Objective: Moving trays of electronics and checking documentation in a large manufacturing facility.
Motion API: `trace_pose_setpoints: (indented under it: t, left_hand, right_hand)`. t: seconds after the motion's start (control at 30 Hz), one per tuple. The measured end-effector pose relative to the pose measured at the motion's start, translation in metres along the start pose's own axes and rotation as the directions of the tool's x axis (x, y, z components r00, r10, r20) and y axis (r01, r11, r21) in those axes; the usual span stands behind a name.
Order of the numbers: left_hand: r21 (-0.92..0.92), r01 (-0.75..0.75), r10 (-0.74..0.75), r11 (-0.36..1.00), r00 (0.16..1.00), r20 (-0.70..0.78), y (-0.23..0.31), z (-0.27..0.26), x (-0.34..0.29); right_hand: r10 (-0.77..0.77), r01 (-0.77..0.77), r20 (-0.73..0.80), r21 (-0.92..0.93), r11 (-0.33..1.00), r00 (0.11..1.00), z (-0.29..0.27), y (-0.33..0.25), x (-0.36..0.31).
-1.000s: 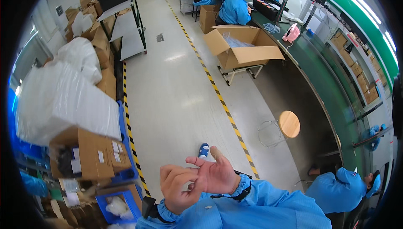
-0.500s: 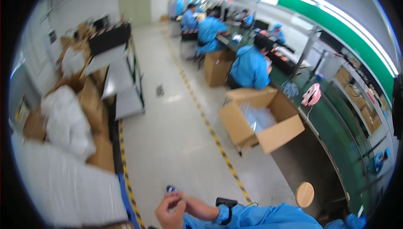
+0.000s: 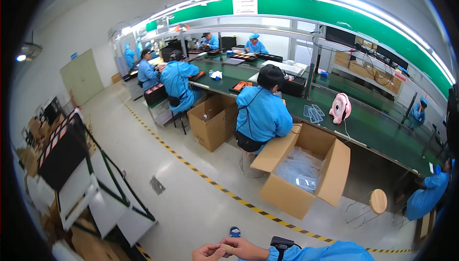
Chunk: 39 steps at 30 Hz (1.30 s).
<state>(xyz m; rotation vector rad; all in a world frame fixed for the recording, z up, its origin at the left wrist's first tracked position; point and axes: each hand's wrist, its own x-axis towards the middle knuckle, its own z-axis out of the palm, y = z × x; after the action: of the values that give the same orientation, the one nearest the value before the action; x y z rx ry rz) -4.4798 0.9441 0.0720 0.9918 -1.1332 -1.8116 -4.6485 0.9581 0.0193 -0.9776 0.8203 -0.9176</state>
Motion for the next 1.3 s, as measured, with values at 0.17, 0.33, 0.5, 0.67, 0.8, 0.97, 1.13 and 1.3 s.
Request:
trace_pose_setpoints:
  t: [0.17,0.33,0.5,0.67,0.8,0.97,1.13,1.3]
  left_hand:
    - [0.031,0.122,-0.122,0.992,0.992,-0.013,0.061,-0.071,0.168]
    - [0.005,0.032,-0.030,0.999,0.976,-0.213,0.149,-0.157,0.290]
    - [0.048,-0.020,0.031,0.999,0.966,-0.255,0.197,-0.284,0.429]
    - [0.032,0.131,-0.131,0.991,0.991,0.010,0.255,-0.396,0.595]
    - [0.228,0.141,-0.206,0.964,0.933,0.296,0.320,-0.410,0.728]
    - [0.402,-0.087,-0.198,0.912,0.764,0.614,0.374,-0.437,0.865]
    - [0.461,-0.259,-0.115,0.849,0.761,0.638,0.424,-0.493,0.991]
    - [0.440,-0.157,-0.027,0.884,0.923,0.384,0.507,-0.603,1.096]
  right_hand:
    - [-0.098,0.093,-0.061,-0.077,0.993,0.993,-0.048,-0.058,0.177]
    - [-0.309,0.267,0.023,-0.566,0.780,0.951,-0.060,-0.134,0.361]
    - [-0.269,0.297,0.141,-0.616,0.730,0.953,-0.069,-0.167,0.557]
    - [-0.325,0.181,-0.128,-0.615,0.767,0.937,-0.083,-0.199,0.714]
    - [-0.442,0.040,-0.530,-0.607,0.794,0.723,-0.094,-0.242,0.778]
    - [-0.454,0.024,-0.765,-0.500,0.866,0.456,-0.111,-0.255,0.878]
    - [-0.549,0.054,-0.714,-0.587,0.808,0.434,-0.161,-0.273,1.035]
    - [-0.638,0.129,-0.515,-0.712,0.690,0.572,-0.185,-0.335,1.230]
